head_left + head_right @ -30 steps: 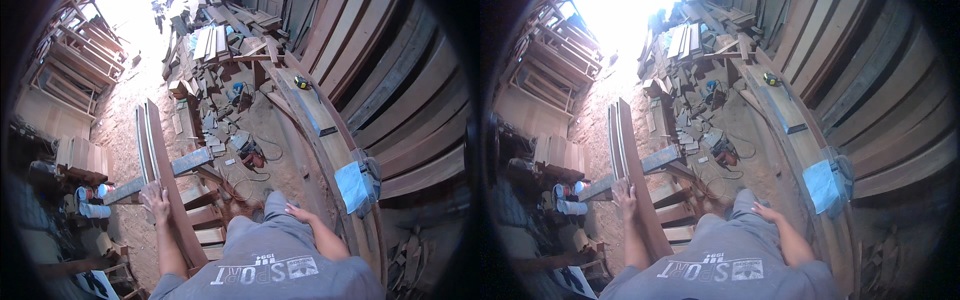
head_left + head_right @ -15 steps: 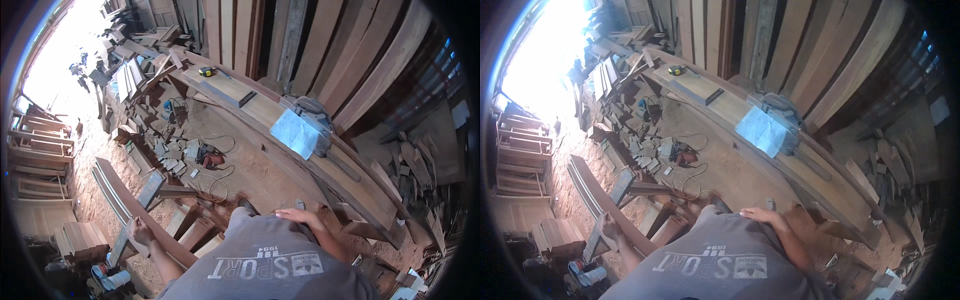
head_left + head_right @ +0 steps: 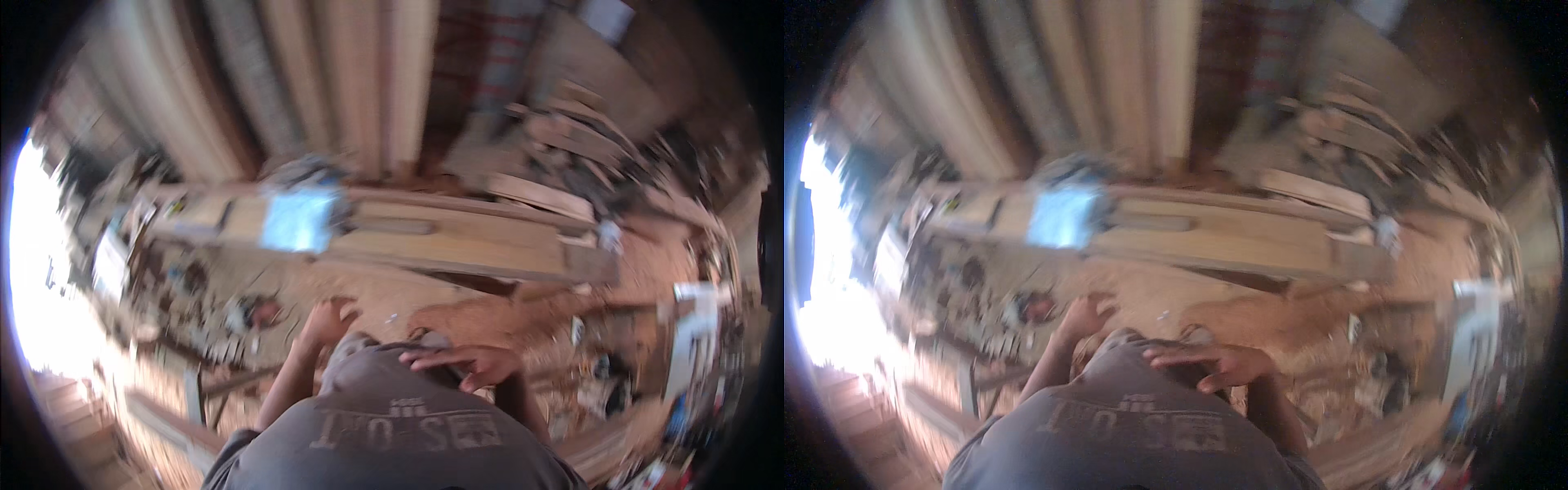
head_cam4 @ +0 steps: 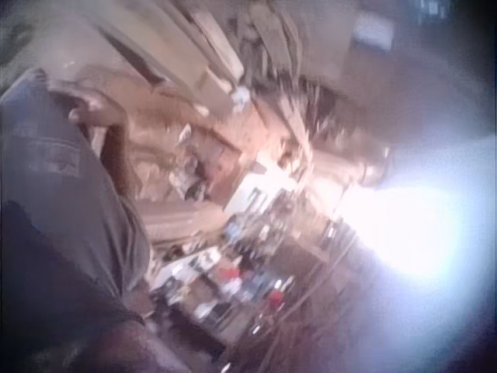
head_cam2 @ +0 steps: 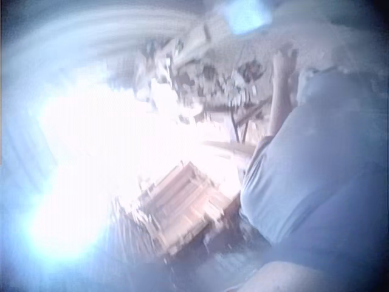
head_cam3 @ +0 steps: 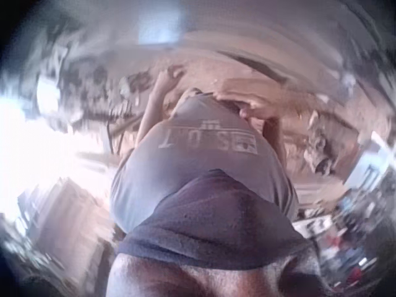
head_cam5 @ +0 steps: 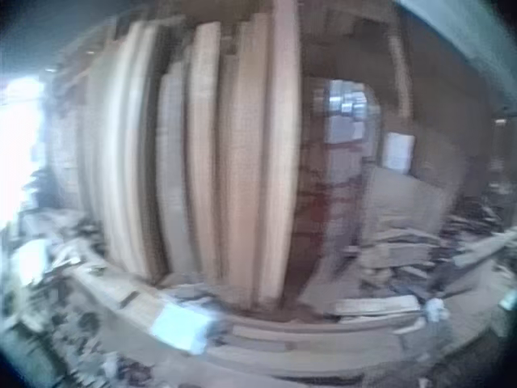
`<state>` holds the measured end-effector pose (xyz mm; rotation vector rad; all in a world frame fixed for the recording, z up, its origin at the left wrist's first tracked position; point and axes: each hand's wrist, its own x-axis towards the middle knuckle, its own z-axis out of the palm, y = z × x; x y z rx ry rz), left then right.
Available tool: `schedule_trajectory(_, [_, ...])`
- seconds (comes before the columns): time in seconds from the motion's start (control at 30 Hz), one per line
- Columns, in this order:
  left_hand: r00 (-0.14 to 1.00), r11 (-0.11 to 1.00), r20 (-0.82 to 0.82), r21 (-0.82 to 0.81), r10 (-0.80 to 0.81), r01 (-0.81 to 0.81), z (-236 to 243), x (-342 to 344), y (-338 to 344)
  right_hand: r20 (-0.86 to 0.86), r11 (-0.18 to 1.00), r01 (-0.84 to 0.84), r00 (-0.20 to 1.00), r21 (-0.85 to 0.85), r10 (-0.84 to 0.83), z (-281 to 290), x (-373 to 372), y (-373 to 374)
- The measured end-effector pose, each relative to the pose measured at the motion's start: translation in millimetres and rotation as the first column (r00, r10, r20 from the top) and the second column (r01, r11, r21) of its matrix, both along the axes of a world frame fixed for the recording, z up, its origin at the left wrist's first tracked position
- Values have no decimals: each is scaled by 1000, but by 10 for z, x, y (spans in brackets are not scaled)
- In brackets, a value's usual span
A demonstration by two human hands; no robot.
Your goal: The person uses a handheld circular saw to cut several small wooden pieces on a workbench. They position each piece, cut it, and then set it aside. The person also briefly uses a metal file to smooth the edges of a cut piece.
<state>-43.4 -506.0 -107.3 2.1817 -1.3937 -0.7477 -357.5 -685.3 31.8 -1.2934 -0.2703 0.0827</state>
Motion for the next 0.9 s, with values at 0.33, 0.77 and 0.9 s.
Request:
schedule_trajectory(0.33, [747,717,-184,213,-638,664,-133,-1096,-1103,-713,919,242,580,-312,-395,-1218,-1369,468])
schedule_trajectory(0.77, [610,603,-48,102,-791,791,43,-328,-1568,-484,595,61,518,-801,-705,-2177,-572,1104])
schedule_trajectory(0.9, [689,684,-92,87,-718,724,56,-145,-1429,-591,683,12,489,-730,-641,-1748,-327,1045])
